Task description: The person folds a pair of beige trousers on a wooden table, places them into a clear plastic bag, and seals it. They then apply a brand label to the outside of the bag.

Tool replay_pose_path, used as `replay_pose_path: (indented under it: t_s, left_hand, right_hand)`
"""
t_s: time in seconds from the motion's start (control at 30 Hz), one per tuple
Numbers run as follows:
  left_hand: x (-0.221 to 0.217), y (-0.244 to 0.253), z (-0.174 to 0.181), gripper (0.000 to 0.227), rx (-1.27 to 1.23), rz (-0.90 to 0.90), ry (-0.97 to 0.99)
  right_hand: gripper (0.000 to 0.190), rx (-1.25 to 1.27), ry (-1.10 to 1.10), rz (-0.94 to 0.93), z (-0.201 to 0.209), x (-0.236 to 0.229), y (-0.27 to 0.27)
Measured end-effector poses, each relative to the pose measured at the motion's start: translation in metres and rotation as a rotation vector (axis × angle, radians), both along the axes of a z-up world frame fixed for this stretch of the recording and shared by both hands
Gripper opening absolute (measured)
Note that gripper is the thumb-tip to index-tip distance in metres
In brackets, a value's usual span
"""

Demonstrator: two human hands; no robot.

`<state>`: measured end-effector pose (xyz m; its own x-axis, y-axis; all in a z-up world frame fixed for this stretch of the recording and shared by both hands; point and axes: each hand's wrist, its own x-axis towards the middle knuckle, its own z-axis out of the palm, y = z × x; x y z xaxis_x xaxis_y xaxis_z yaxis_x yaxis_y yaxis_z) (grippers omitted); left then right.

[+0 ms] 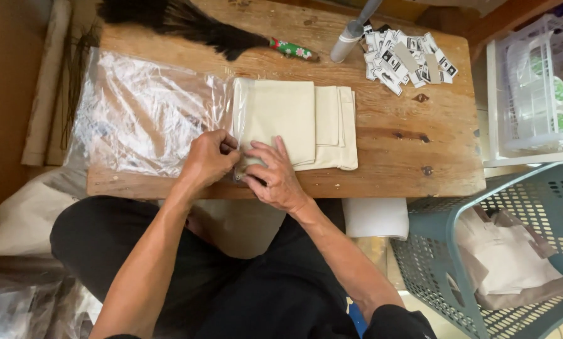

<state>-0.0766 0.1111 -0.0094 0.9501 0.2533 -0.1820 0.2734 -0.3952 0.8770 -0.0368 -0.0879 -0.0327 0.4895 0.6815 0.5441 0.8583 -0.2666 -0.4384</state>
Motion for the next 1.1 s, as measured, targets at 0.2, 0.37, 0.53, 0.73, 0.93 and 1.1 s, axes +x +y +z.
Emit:
replay_pose_path:
  t_s: [0.2,0.37,0.53,0.73,0.93,1.1]
  left_hand:
    - [-0.002,0.000,0.025,0.022,-0.032,-0.012,0.012]
    - [-0.003,-0.003,0.033,0.021,-0.020,-0.015,0.018]
    - [-0.002,-0.006,0.045,0.019,0.044,-0.053,-0.054]
    - [-0.031,-0.009,0.068,0.027,0.086,0.020,-0.162]
    - [-0.085,-0.042,0.037,0.038,0.031,0.539,-0.075]
    - [-0.076,-0.061,0.032,0.063,-0.430,0.652,-0.055]
  right_hand:
    - [0.022,0.011,0.097,-0.133,0.002,-0.007,0.013]
    - [0.026,0.033,0.138,-0.220,-0.001,-0.013,0.024]
    - [0.029,0.058,0.080,-0.297,-0.007,-0.009,0.030]
    - [0.028,0.071,0.139,-0.229,0.007,-0.012,0.024]
    - [0.036,0.024,0.053,-0.167,0.005,-0.015,0.024]
    - [0.013,0.057,-0.030,-0.156,0.002,-0.013,0.025]
